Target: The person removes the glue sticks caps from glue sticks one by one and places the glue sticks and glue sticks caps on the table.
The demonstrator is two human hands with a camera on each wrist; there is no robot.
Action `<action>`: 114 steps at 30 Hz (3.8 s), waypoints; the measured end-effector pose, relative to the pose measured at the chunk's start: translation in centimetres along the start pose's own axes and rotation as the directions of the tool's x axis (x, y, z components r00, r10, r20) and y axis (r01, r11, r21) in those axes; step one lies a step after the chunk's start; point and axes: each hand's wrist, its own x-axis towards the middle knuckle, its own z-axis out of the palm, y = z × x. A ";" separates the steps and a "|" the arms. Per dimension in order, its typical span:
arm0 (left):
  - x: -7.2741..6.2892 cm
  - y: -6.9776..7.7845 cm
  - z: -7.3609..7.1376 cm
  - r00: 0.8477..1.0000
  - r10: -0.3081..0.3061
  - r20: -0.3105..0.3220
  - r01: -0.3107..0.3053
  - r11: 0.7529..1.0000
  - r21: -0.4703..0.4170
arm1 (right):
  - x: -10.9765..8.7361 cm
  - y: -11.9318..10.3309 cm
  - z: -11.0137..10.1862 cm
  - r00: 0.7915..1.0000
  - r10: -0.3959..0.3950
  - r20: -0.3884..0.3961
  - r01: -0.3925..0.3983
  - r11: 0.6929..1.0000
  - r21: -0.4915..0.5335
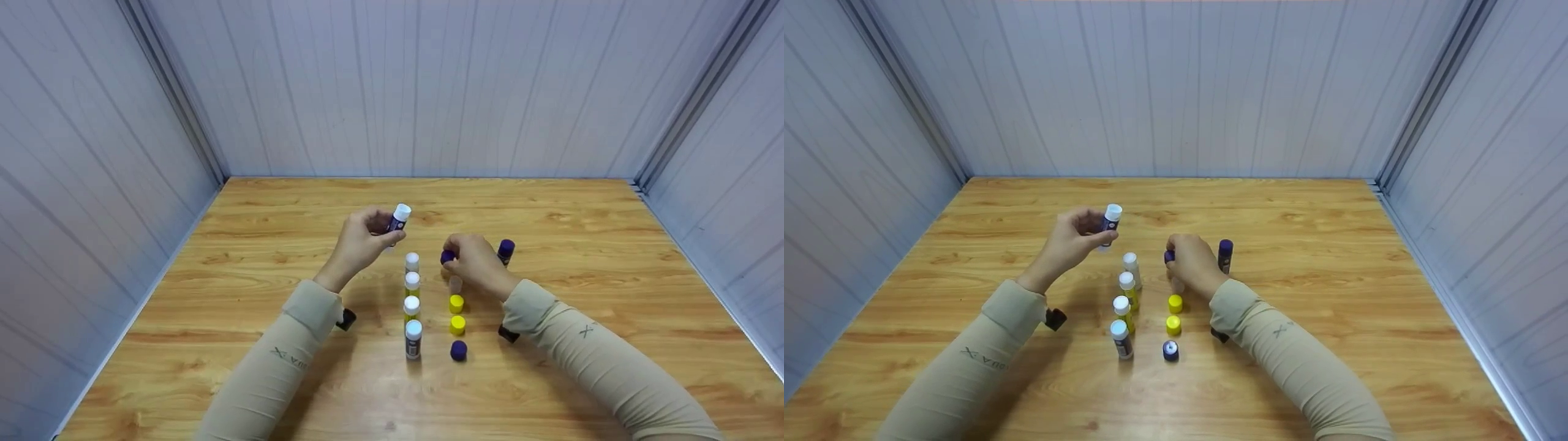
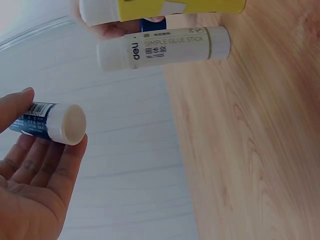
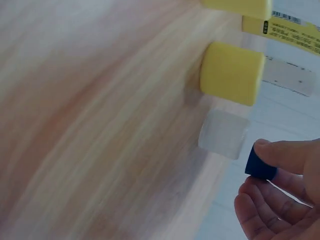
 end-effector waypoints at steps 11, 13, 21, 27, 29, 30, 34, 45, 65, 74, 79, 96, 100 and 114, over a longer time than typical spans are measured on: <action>0.4 -1.5 0.1 0.999 -0.051 0.006 0.051 0.999 0.015 | 0.7 0.5 0.1 0.994 0.049 0.099 -0.034 0.988 -0.149; 0.4 -1.7 0.0 0.998 -0.062 0.006 0.062 0.998 0.020 | 0.8 0.6 0.1 0.992 0.053 0.112 -0.032 0.983 -0.182; 0.6 -2.2 0.0 0.996 -0.092 -0.004 0.092 0.994 0.056 | 1.0 0.9 0.1 0.993 0.022 0.119 0.007 0.971 -0.237; 0.8 -2.6 0.3 0.994 -0.111 0.025 0.110 0.993 0.029 | 1.1 0.8 0.1 0.992 0.020 0.128 0.012 0.970 -0.241; 0.7 -2.7 0.5 0.992 -0.124 0.036 0.124 0.992 0.016 | 1.2 0.8 0.2 0.991 0.019 0.130 0.013 0.969 -0.245; 0.7 -2.7 0.6 0.991 -0.130 0.042 0.130 0.991 0.011 | 1.3 0.8 0.3 0.991 0.018 0.131 0.015 0.969 -0.245; 0.7 -2.8 1.0 0.987 -0.148 0.069 0.149 0.989 -0.004 | 1.4 0.7 0.3 0.990 0.021 0.137 0.013 0.970 -0.243; 1.1 -3.4 2.0 0.983 -0.162 0.089 0.157 0.986 0.060 | 0.3 -0.5 -1.1 0.987 0.058 0.148 -0.023 0.973 -0.228; 1.6 -4.7 3.2 0.974 -0.138 0.180 0.124 0.989 0.085 | -2.3 -0.6 -6.1 0.999 -0.026 -0.035 0.015 0.955 -0.295; 1.4 -4.8 3.5 0.953 -0.231 0.198 0.216 0.972 0.094 | -2.9 1.3 -7.5 1.000 0.001 -0.019 -0.006 0.965 -0.262; 1.3 -4.9 3.5 0.935 -0.278 0.221 0.265 0.960 0.088 | -3.3 2.0 -7.9 0.999 0.048 0.025 -0.041 0.970 -0.239; 1.3 -5.2 3.4 0.925 -0.285 0.251 0.277 0.959 0.066 | -3.4 3.5 -8.8 0.990 0.120 0.074 -0.101 0.970 -0.221; 1.4 -5.2 3.3 0.925 -0.281 0.258 0.275 0.960 0.061 | -3.3 3.8 -8.8 0.994 0.091 0.067 -0.074 0.973 -0.218; 1.8 -5.1 1.4 0.930 -0.276 0.241 0.240 0.956 0.169 | -3.3 4.2 -8.7 0.998 0.051 0.024 -0.044 0.972 -0.230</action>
